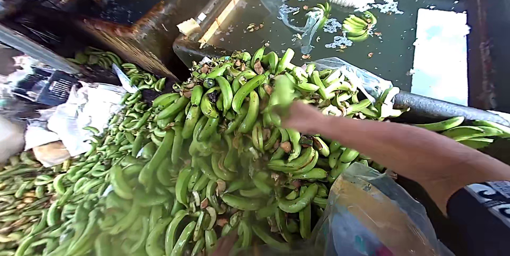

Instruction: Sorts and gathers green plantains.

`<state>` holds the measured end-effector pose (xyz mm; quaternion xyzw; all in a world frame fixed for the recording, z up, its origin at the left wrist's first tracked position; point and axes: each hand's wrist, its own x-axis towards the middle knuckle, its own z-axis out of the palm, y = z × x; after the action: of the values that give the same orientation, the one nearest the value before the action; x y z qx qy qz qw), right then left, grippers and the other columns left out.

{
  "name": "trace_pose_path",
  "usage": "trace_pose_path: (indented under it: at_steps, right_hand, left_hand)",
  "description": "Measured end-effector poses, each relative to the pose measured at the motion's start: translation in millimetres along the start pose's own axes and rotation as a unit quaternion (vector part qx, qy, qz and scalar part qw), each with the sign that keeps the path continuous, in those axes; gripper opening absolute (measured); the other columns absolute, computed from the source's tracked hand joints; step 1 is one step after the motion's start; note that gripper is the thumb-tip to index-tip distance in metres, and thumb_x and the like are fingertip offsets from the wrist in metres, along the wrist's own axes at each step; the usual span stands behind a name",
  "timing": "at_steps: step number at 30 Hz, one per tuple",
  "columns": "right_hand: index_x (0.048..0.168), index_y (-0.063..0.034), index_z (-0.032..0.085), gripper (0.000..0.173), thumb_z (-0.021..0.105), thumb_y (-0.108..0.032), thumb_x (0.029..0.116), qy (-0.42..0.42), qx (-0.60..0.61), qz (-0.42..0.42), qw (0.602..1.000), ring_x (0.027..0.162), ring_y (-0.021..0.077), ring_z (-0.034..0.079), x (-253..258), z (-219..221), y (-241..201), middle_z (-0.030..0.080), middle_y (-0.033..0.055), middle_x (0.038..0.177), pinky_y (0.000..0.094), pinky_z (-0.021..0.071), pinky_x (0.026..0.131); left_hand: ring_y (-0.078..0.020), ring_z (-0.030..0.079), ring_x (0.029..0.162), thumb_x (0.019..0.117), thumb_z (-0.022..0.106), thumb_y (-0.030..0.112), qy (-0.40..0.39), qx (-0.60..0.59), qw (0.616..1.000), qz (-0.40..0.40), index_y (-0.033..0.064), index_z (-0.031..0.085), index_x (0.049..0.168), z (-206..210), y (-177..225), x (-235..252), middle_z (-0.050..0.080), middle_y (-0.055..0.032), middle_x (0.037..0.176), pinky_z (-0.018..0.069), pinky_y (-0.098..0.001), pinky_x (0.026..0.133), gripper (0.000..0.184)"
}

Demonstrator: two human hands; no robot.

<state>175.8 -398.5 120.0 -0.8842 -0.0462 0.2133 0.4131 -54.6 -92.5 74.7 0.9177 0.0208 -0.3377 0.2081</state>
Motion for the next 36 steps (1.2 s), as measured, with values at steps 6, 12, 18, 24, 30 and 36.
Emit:
trace_pose_path:
  at_steps: [6, 12, 18, 24, 30, 36]
  right_hand:
    - [0.155, 0.0050, 0.039, 0.074, 0.075, -0.015, 0.0945, -0.175, 0.180, -0.362, 0.898, 0.140, 0.0354, 0.051, -22, 99, -163, 0.051, 0.0263, 0.151, 0.0479, 0.0403, 0.117]
    - [0.167, -0.0169, 0.016, 0.100, 0.079, -0.028, 0.0904, 0.099, -0.096, 0.080, 0.987, 0.139, 0.0605, 0.038, 125, 62, -3, 0.023, 0.0359, 0.162, 0.0767, 0.0398, 0.100]
    - [0.168, -0.0151, 0.005, 0.110, 0.072, 0.006, 0.0832, 0.126, -0.078, 0.142, 0.979, 0.129, 0.0519, 0.054, 138, 73, 53, -0.012, 0.0232, 0.171, 0.0572, 0.0552, 0.095]
    - [0.159, 0.0078, 0.019, 0.093, 0.075, 0.001, 0.0857, 0.129, 0.208, -0.118, 0.962, 0.142, 0.0402, 0.047, 52, 80, -89, 0.033, 0.0351, 0.158, 0.0478, 0.0459, 0.114]
    - [0.142, 0.0003, 0.057, 0.046, 0.063, -0.025, 0.1038, -0.126, -0.144, -0.157, 0.969, 0.132, 0.0403, 0.058, 51, 77, -23, 0.061, 0.0248, 0.140, 0.0602, 0.0437, 0.110]
    - [0.165, -0.0220, 0.024, 0.089, 0.077, -0.030, 0.0941, -0.085, -0.261, 0.127, 0.953, 0.127, 0.0571, 0.052, 47, 39, 124, 0.051, 0.0342, 0.143, 0.0725, 0.0450, 0.098]
  left_hand:
    - [-0.0444, 0.054, 0.136, 0.1006, 0.065, 0.019, -0.014, -0.033, 0.998, 0.043, -0.0004, 0.048, 0.151, -4, 35, 21, 0.053, -0.0270, 0.149, 0.0419, -0.0602, 0.113, 0.057]
    - [-0.0519, 0.058, 0.126, 0.1009, 0.063, 0.020, 0.078, -0.058, 0.992, -0.080, -0.0066, 0.049, 0.148, -17, -7, -31, 0.055, -0.0351, 0.140, 0.0446, -0.0650, 0.106, 0.056]
    - [-0.0487, 0.061, 0.123, 0.1001, 0.065, 0.020, 0.065, -0.050, 0.994, -0.078, -0.0028, 0.051, 0.147, -14, -12, -40, 0.058, -0.0320, 0.138, 0.0471, -0.0638, 0.104, 0.054]
    - [-0.0422, 0.057, 0.133, 0.1007, 0.065, 0.021, 0.006, -0.037, 0.999, -0.022, 0.0028, 0.051, 0.150, -5, 28, 10, 0.056, -0.0241, 0.147, 0.0446, -0.0581, 0.110, 0.054]
    - [-0.0428, 0.056, 0.133, 0.1005, 0.065, 0.024, 0.012, -0.036, 0.999, 0.015, 0.0056, 0.051, 0.151, -6, 36, 6, 0.055, -0.0240, 0.147, 0.0448, -0.0609, 0.109, 0.056]
    - [-0.0459, 0.055, 0.133, 0.1014, 0.065, 0.025, 0.016, -0.024, 0.998, -0.056, 0.0033, 0.049, 0.151, 8, 2, -3, 0.053, -0.0266, 0.148, 0.0430, -0.0618, 0.110, 0.056]
